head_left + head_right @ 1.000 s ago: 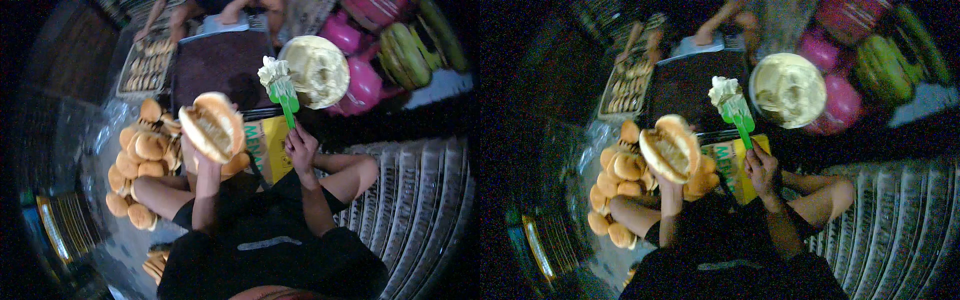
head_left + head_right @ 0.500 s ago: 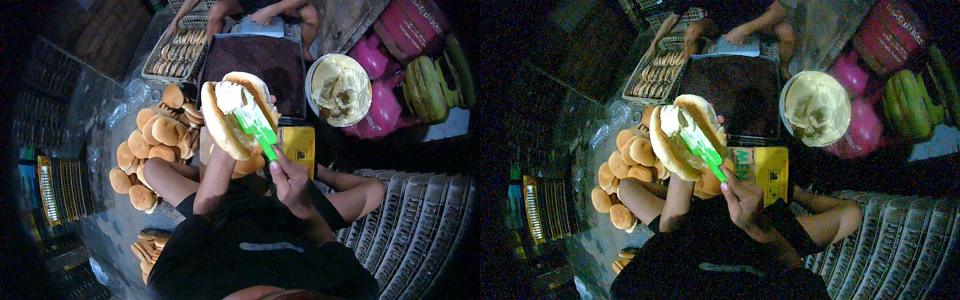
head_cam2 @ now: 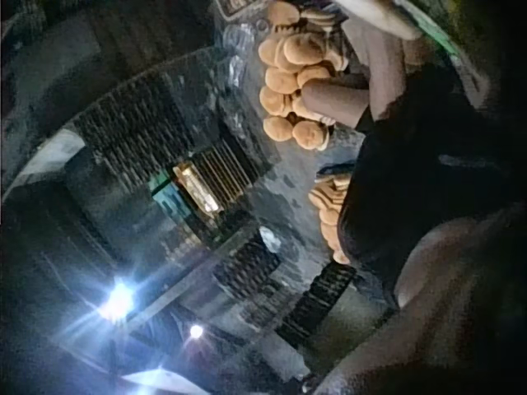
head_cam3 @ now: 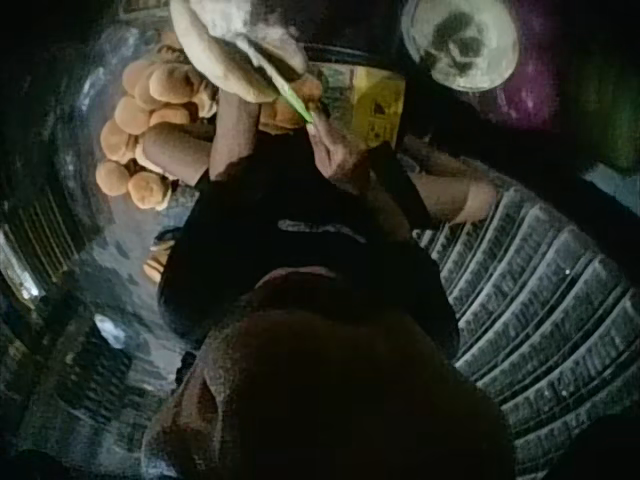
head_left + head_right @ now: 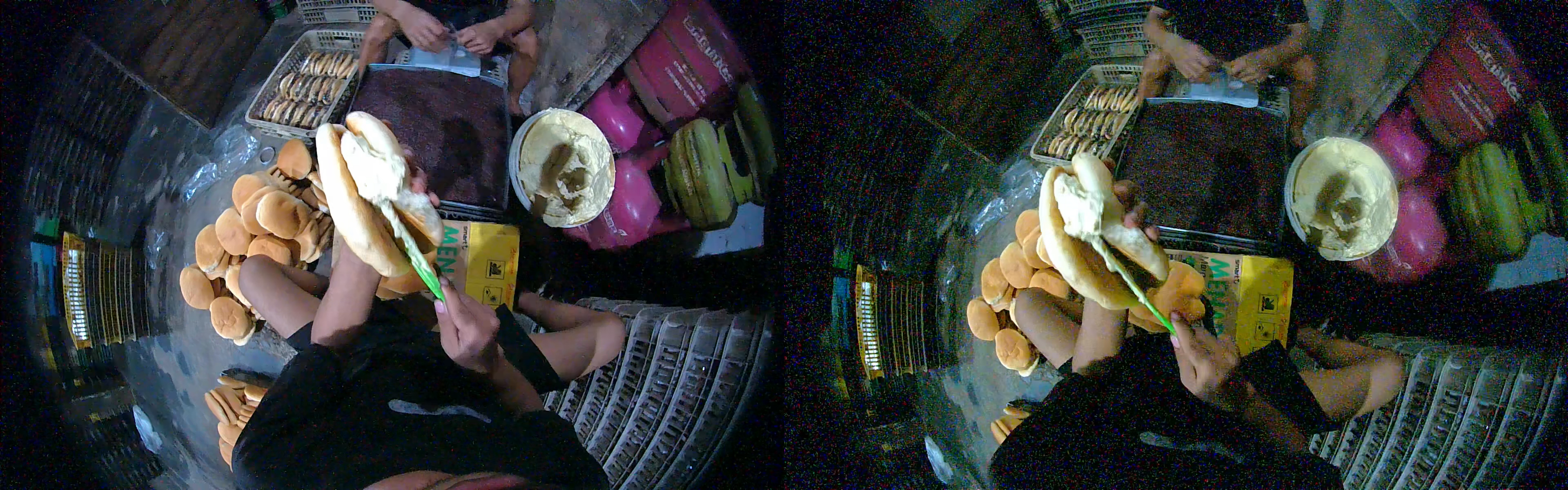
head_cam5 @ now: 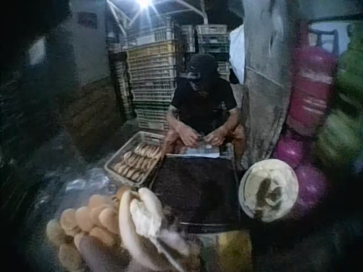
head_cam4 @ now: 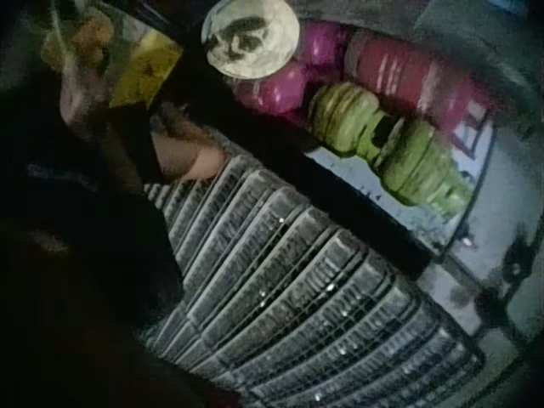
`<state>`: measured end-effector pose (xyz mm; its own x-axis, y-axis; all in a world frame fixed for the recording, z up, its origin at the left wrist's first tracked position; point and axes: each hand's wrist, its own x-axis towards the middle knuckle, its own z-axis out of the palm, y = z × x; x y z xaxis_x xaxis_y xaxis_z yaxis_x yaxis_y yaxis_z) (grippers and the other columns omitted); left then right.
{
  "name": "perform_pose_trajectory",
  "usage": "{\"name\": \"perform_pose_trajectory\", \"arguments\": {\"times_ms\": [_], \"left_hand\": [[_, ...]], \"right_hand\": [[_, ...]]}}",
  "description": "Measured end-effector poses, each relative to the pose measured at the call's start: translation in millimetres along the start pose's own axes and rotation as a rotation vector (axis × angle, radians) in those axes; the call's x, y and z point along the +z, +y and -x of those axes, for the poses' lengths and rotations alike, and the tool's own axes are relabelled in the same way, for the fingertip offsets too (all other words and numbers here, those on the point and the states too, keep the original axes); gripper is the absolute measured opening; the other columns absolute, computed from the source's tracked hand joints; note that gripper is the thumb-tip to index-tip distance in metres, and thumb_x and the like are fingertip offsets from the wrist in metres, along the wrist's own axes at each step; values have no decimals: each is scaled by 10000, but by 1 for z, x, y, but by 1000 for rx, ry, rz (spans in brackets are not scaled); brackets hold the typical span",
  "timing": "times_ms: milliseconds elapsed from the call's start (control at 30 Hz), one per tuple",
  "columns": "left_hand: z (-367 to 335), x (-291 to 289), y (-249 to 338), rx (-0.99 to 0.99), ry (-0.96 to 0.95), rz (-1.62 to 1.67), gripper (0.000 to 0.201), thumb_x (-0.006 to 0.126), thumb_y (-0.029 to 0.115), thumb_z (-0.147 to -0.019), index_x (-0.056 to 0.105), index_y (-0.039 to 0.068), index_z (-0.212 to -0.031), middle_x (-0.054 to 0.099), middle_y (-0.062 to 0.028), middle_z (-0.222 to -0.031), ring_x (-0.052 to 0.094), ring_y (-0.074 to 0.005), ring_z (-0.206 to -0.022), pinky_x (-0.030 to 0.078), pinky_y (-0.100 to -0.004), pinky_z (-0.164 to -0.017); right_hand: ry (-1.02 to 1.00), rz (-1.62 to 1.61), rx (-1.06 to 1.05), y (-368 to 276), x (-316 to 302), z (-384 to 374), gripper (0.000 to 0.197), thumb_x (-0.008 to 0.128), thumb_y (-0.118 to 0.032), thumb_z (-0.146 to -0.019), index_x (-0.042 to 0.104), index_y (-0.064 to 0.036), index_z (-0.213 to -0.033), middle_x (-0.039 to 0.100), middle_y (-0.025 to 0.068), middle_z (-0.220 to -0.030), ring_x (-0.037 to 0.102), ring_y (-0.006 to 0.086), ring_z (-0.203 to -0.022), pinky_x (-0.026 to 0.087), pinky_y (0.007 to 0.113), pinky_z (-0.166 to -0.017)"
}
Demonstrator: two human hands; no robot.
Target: The person repeatedly scoops margarine from a tub with a green spatula and spreads it inside sliced buns. They handle buns one at a time, open them, apply the spread, and place them back on the pile. A second person in the background slices buns on a cutting board.
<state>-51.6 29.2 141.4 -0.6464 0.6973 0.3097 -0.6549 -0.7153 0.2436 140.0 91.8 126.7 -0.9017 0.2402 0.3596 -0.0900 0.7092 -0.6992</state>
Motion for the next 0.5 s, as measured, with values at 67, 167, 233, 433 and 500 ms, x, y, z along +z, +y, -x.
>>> {"name": "perform_pose_trajectory", "arguments": {"times_ms": [67, 167, 233, 433, 500], "left_hand": [[-4, 0, 11, -5, -54, 97, 459, 499, 409, -816, 437, 116, -1164, 466, -47, -998, 484, -199, -766, 406, -460, -773], [-6, 6, 19, -14, 130, 14, 425, 497, 382, -827, 434, 120, -1157, 497, -37, -894, 496, -162, -706, 443, -344, -683], [0, 14, 14, 17, 501, -219, 392, 482, 381, -841, 448, 131, -1142, 518, -27, -800, 490, -156, -598, 451, -300, -572], [14, 19, -5, -173, 782, -242, 388, 399, 433, -877, 512, 111, -1061, 583, -85, -701, 550, -232, -475, 475, -347, -400], [17, 8, -2, -248, 673, -142, 468, 355, 481, -879, 510, 84, -1073, 611, -135, -777, 600, -266, -563, 512, -389, -443]], "right_hand": [[31, 7, -88, 4, -11, 9, 331, 568, -3, -775, 528, 61, -1098, 606, 190, -768, 605, 282, -587, 477, 323, -541], [23, 40, -131, 19, -44, 12, 313, 548, 15, -778, 539, 67, -1086, 602, 140, -725, 561, 214, -508, 468, 276, -507], [139, -117, 114, 20, -65, 8, 292, 543, -4, -791, 557, 51, -1077, 587, 106, -694, 522, 149, -503, 433, 253, -490], [85, -18, -11, 21, -106, -54, 269, 524, -16, -810, 573, 20, -1072, 583, 110, -698, 524, 137, -548, 405, 259, -501], [23, -16, -76, 17, -110, -66, 270, 530, -11, -804, 574, 21, -1069, 571, 117, -685, 523, 159, -537, 405, 263, -500]]}}
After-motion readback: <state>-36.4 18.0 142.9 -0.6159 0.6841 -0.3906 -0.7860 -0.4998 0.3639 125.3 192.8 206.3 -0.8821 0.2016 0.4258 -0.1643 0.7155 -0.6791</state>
